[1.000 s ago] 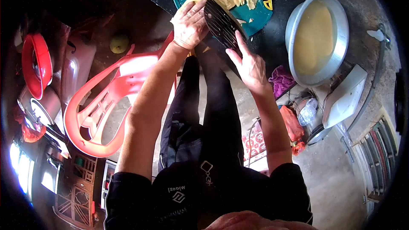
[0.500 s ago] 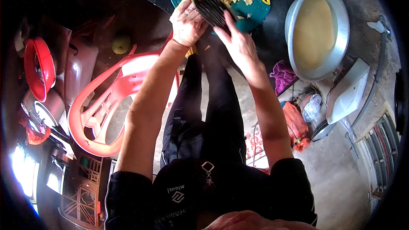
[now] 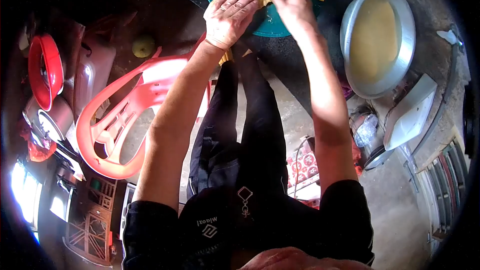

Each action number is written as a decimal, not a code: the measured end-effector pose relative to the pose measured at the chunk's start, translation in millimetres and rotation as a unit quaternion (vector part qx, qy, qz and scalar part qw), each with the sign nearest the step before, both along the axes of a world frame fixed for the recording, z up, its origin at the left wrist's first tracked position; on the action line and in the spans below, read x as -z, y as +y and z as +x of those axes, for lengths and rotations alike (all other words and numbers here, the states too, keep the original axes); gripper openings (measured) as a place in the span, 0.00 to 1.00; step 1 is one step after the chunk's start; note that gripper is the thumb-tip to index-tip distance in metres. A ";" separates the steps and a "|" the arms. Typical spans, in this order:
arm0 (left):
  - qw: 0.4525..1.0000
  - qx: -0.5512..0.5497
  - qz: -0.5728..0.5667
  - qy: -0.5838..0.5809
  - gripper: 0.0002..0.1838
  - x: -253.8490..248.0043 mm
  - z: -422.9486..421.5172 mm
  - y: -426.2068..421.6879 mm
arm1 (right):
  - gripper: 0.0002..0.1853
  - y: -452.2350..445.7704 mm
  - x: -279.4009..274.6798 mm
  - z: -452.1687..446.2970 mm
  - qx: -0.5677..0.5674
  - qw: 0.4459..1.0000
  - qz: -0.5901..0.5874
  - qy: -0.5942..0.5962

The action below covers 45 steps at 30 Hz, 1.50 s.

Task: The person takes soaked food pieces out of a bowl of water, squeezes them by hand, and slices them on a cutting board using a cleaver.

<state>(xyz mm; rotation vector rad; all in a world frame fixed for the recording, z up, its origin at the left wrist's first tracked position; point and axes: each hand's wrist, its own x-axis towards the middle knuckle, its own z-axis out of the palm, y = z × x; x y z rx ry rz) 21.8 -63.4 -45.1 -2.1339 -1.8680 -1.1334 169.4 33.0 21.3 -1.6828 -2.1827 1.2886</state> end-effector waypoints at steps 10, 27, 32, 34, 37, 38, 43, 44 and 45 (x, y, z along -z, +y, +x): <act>0.998 0.025 -0.053 -0.038 0.16 4.7 -7.0 -11.2 | 0.36 -51.6 -24.3 58.9 -0.234 0.956 0.152 -0.093; 0.998 0.013 -0.014 -0.057 0.14 5.5 -4.3 -5.8 | 0.35 -26.1 7.8 46.3 -0.231 0.958 0.144 -0.089; 0.996 0.019 -0.049 -0.065 0.13 7.4 -3.6 -8.7 | 0.38 4.7 44.4 -10.0 -0.248 0.932 0.264 -0.018; 0.997 0.024 -0.045 -0.050 0.17 -4.9 -3.8 -7.8 | 0.37 10.3 26.2 -9.2 -0.157 0.980 0.120 0.010; 0.998 0.034 -0.039 -0.038 0.17 -12.1 -4.6 -5.9 | 0.37 12.8 -12.6 0.1 0.006 0.997 -0.078 0.015; 0.999 0.017 -0.038 -0.032 0.17 -11.0 -4.6 -6.8 | 0.36 5.2 -27.2 3.1 0.010 0.997 -0.073 0.011; 0.998 0.015 -0.045 -0.051 0.14 -2.3 -9.9 -15.8 | 0.33 -36.0 -39.7 50.3 -0.270 0.944 0.139 -0.129; 0.998 0.020 -0.044 -0.049 0.15 1.4 -9.9 -15.1 | 0.34 -41.3 -39.9 59.4 -0.268 0.944 0.126 -0.143; 0.997 0.015 -0.046 -0.052 0.15 0.9 -9.5 -15.0 | 0.34 -44.2 -33.9 66.3 -0.269 0.944 0.128 -0.140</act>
